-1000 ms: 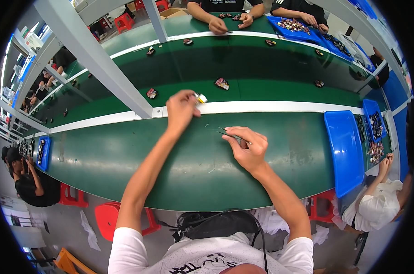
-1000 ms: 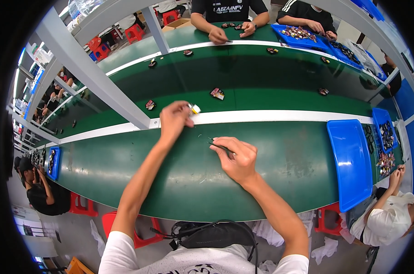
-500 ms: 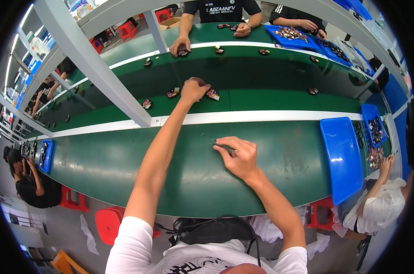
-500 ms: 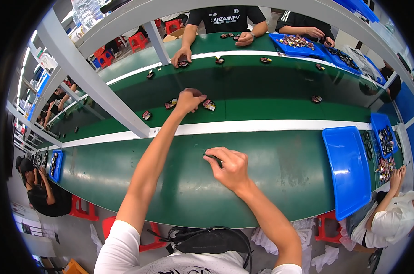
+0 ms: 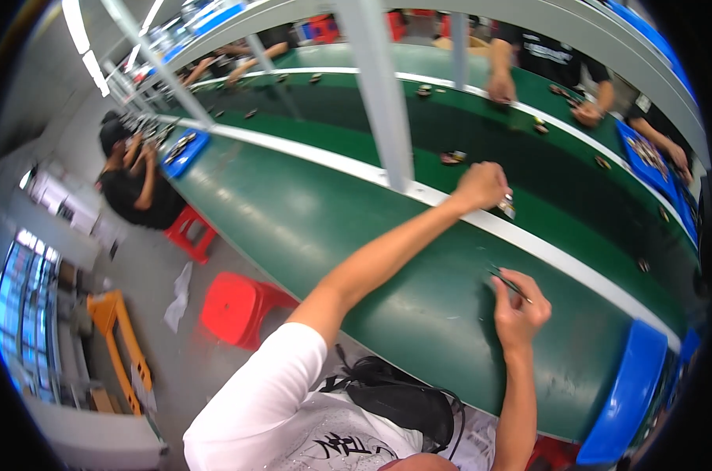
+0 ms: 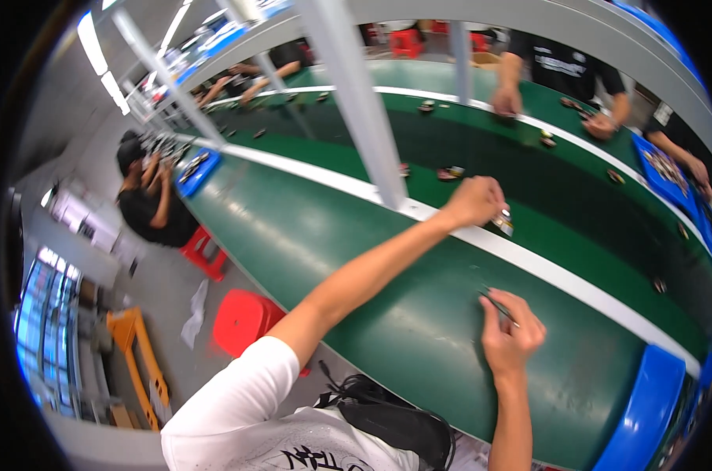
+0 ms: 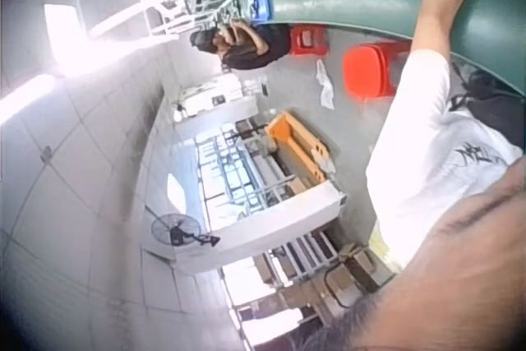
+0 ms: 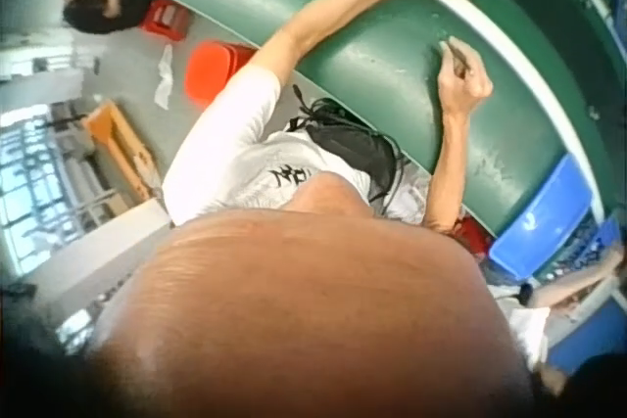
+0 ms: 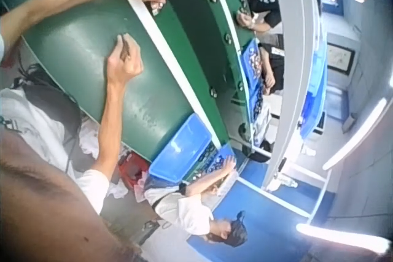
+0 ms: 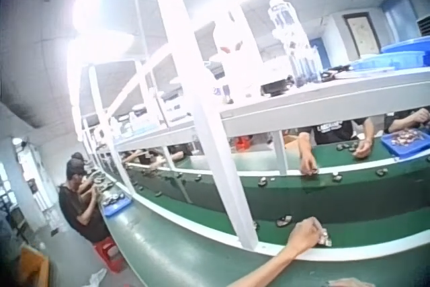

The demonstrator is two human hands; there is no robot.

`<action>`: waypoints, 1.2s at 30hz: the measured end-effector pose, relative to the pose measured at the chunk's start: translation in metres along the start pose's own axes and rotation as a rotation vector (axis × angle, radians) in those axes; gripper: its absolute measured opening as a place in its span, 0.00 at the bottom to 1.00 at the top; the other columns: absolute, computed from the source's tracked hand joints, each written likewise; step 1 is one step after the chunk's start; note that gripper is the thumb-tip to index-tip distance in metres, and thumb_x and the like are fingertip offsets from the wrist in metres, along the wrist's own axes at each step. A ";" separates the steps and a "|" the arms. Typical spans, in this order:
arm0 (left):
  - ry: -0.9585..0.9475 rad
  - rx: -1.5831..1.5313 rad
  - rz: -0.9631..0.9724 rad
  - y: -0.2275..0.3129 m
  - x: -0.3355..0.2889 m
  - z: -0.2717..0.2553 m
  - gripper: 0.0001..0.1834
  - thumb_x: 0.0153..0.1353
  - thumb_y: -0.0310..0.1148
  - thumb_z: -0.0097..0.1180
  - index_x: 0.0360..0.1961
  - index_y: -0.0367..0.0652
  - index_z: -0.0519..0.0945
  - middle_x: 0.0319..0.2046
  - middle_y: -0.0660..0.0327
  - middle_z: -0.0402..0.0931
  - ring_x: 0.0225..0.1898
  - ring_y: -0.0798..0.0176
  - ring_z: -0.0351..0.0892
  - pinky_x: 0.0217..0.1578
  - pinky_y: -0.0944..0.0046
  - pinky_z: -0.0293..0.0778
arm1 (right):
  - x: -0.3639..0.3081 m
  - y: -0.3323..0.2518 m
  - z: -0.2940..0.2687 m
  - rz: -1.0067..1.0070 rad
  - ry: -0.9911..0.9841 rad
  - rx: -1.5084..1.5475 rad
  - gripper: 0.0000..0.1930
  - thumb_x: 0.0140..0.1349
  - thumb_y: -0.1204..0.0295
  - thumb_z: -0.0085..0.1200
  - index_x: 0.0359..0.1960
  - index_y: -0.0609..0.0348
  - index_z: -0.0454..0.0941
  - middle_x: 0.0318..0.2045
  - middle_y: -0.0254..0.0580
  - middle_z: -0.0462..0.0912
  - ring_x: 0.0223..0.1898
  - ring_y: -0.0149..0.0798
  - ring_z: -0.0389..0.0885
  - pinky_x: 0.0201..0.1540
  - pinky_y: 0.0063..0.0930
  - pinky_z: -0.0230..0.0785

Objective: Applying precision material to small electronic components on an assembly line using a tool.

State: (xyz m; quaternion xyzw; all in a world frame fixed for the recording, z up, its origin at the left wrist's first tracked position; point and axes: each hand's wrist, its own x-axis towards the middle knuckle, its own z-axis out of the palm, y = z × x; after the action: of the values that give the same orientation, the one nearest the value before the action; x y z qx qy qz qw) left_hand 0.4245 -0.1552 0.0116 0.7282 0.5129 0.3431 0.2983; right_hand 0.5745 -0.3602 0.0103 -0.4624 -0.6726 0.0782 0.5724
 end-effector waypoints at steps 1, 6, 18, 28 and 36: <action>0.017 -0.073 -0.014 0.002 -0.014 -0.004 0.07 0.57 0.29 0.65 0.30 0.35 0.83 0.20 0.56 0.84 0.18 0.64 0.83 0.24 0.63 0.78 | -0.002 0.003 0.001 -0.002 0.003 0.016 0.09 0.50 0.83 0.70 0.32 0.59 0.85 0.33 0.39 0.89 0.13 0.23 0.63 0.17 0.19 0.56; -0.011 -0.352 -0.116 0.009 -0.082 -0.028 0.08 0.61 0.28 0.63 0.35 0.31 0.84 0.23 0.56 0.84 0.13 0.70 0.76 0.14 0.68 0.68 | -0.002 -0.001 0.004 0.145 -0.003 0.090 0.07 0.55 0.81 0.69 0.33 0.63 0.84 0.34 0.37 0.88 0.15 0.19 0.62 0.19 0.17 0.52; -0.044 -0.676 -0.248 0.016 -0.148 -0.016 0.09 0.64 0.28 0.63 0.36 0.30 0.83 0.26 0.56 0.84 0.14 0.73 0.74 0.13 0.71 0.66 | -0.003 0.009 0.000 0.525 -0.004 0.338 0.07 0.59 0.81 0.67 0.36 0.63 0.81 0.34 0.36 0.85 0.23 0.16 0.68 0.24 0.10 0.55; -0.062 -0.766 -0.264 0.006 -0.153 -0.015 0.11 0.69 0.31 0.60 0.45 0.32 0.81 0.31 0.53 0.84 0.20 0.68 0.81 0.15 0.72 0.70 | 0.004 -0.005 -0.002 0.477 -0.041 0.287 0.05 0.55 0.82 0.69 0.31 0.64 0.84 0.30 0.34 0.84 0.20 0.16 0.68 0.22 0.12 0.56; -0.075 -0.792 -0.256 0.016 -0.158 -0.005 0.09 0.68 0.29 0.60 0.42 0.31 0.82 0.28 0.56 0.83 0.20 0.70 0.80 0.17 0.73 0.70 | -0.003 0.002 -0.008 0.469 -0.035 0.295 0.06 0.53 0.83 0.70 0.31 0.65 0.85 0.27 0.31 0.83 0.16 0.15 0.62 0.19 0.14 0.50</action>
State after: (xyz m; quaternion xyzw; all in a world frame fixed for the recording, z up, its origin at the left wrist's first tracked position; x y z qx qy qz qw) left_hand 0.3920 -0.3101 -0.0034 0.4997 0.4164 0.4472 0.6139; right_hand 0.5820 -0.3645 0.0101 -0.5157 -0.5383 0.3139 0.5880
